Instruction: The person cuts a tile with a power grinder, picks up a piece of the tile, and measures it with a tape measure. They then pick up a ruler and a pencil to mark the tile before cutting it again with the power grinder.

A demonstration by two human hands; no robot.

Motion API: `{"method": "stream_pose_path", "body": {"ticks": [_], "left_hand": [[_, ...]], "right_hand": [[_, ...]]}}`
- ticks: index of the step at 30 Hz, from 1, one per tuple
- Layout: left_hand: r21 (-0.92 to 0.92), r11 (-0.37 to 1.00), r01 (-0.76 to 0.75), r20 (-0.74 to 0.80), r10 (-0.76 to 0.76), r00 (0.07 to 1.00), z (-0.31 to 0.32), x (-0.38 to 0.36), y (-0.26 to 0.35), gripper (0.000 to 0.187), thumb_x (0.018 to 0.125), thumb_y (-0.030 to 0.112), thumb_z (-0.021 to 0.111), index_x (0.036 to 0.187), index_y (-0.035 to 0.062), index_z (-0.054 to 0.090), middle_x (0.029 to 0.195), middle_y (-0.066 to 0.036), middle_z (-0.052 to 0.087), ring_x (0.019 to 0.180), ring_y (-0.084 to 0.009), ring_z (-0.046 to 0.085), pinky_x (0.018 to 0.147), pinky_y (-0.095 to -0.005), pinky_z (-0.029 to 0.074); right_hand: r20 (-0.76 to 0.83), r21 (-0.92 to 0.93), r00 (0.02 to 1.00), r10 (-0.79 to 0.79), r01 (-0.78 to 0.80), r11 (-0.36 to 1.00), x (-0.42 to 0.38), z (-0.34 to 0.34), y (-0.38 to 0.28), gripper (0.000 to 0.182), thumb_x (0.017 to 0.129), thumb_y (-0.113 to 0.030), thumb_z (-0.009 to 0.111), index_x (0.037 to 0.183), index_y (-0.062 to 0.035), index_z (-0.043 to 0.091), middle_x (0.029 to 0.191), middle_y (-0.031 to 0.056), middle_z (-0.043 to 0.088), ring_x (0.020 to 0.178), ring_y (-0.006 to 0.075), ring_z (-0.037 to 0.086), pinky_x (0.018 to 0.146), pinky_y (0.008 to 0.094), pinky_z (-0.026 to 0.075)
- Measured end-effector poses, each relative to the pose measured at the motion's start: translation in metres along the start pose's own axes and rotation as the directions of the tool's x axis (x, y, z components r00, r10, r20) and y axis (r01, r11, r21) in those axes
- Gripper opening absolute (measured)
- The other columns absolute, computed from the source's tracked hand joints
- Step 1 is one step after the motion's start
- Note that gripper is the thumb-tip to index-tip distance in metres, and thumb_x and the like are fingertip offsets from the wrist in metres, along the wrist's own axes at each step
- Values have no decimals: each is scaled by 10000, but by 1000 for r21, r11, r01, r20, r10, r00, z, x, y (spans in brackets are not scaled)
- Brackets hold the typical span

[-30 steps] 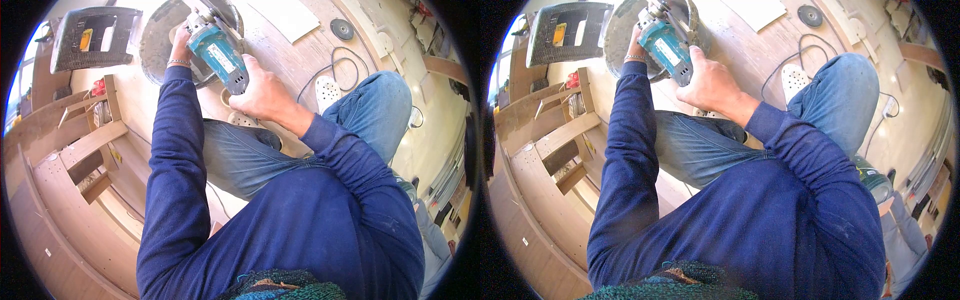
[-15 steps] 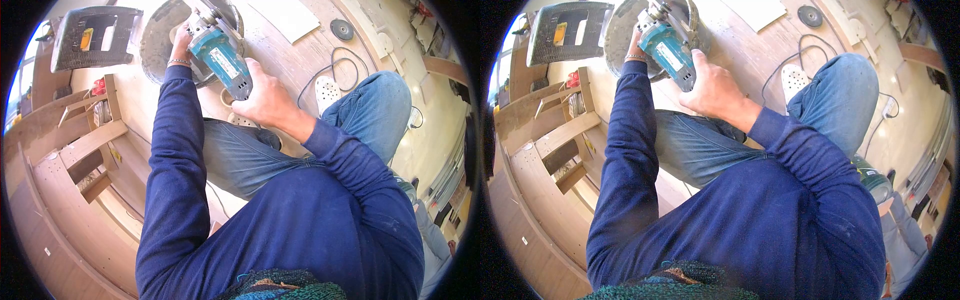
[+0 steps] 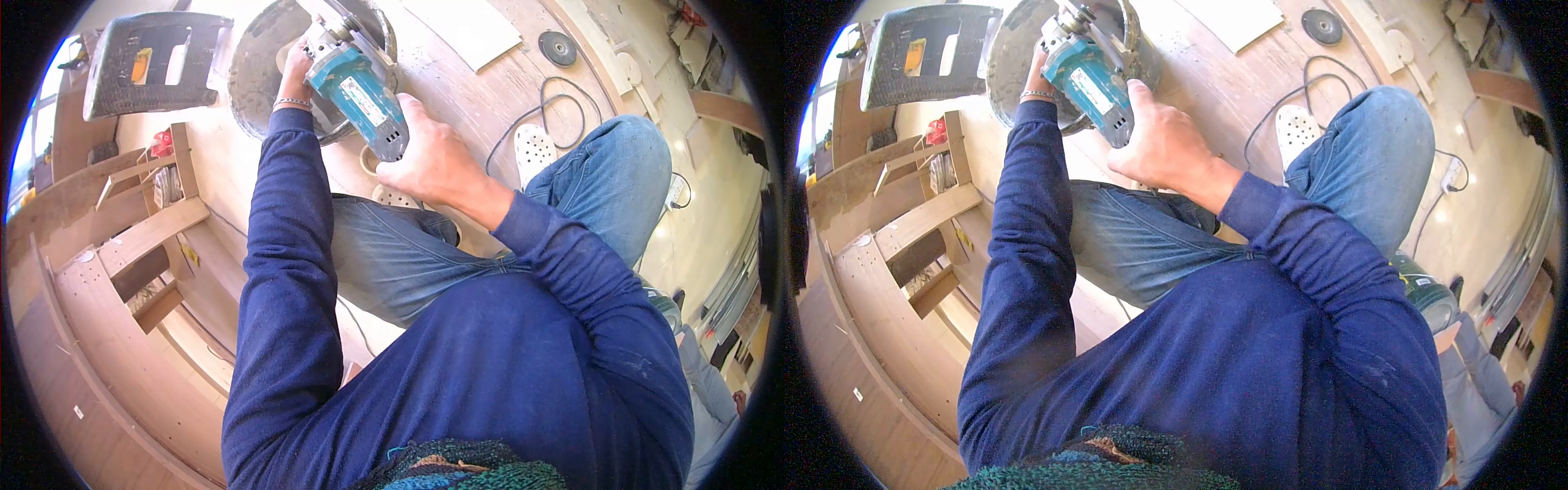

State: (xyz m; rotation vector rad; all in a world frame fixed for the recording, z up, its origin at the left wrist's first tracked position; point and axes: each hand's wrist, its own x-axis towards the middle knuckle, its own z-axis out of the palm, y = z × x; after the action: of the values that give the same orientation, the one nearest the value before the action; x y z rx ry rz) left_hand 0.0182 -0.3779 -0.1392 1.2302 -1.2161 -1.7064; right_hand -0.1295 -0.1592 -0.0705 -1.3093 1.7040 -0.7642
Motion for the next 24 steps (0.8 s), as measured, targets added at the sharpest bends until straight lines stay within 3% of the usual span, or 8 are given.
{"method": "stream_pose_path", "body": {"ticks": [6,8,11,12,14,18,20,24], "left_hand": [[50,995,-88,84,84,993,-18,17,-17,290,1049,139,466,1260,0,606,1090,-70,706,869,-148,686,763,-295,575],[48,995,-88,91,84,992,-16,16,-16,284,1048,142,468,1249,3,613,1078,-71,707,862,-152,686,758,-296,575],[-40,999,21,21,-21,1000,-21,27,-21,276,1046,137,466,1233,1,616,1072,-78,707,855,-162,690,755,-302,575],[-101,995,-12,128,25,991,-34,39,-33,290,1028,192,510,1206,1,636,1034,-84,705,838,-173,695,725,-308,587],[-165,986,-37,229,75,970,-39,44,-38,315,1011,247,555,1179,0,656,996,-90,703,821,-184,700,694,-315,598],[-126,992,-31,155,51,987,-32,31,-33,326,1015,246,545,1197,-5,644,1012,-90,702,810,-175,698,694,-309,599],[-154,987,-36,159,61,985,-30,29,-30,321,1014,239,545,1196,-6,643,1014,-88,701,811,-170,696,694,-309,599],[-203,979,-26,176,63,982,-30,30,-29,293,1007,202,553,1195,-5,641,1013,-73,699,808,-149,687,696,-300,589]], "right_hand": [[-36,-20,999,-15,14,1000,4,6,5,880,722,-315,698,1419,90,347,974,332,667,938,451,684,852,476,550],[-3,-28,1000,-29,29,999,4,4,6,922,764,-440,710,1379,157,371,1007,357,659,976,458,676,892,466,534],[8,26,1000,-14,14,1000,2,1,2,941,784,-500,709,1374,154,378,1005,356,659,973,458,676,893,464,534],[7,26,1000,-14,14,1000,1,2,4,941,784,-500,709,1374,154,378,1005,356,659,973,458,676,893,464,534],[-40,29,999,-27,28,999,0,6,7,879,716,-295,698,1418,94,340,960,336,662,920,457,680,836,475,550],[-49,20,998,-39,40,999,-4,5,9,881,712,-285,698,1418,95,336,961,338,660,921,461,678,842,476,548],[-39,4,996,-79,79,997,-5,5,11,912,804,-516,703,1356,143,400,988,359,659,946,472,678,873,469,540],[-35,19,997,-64,65,998,-8,2,7,910,800,-507,706,1361,139,397,986,357,660,944,470,679,876,471,539]]}}
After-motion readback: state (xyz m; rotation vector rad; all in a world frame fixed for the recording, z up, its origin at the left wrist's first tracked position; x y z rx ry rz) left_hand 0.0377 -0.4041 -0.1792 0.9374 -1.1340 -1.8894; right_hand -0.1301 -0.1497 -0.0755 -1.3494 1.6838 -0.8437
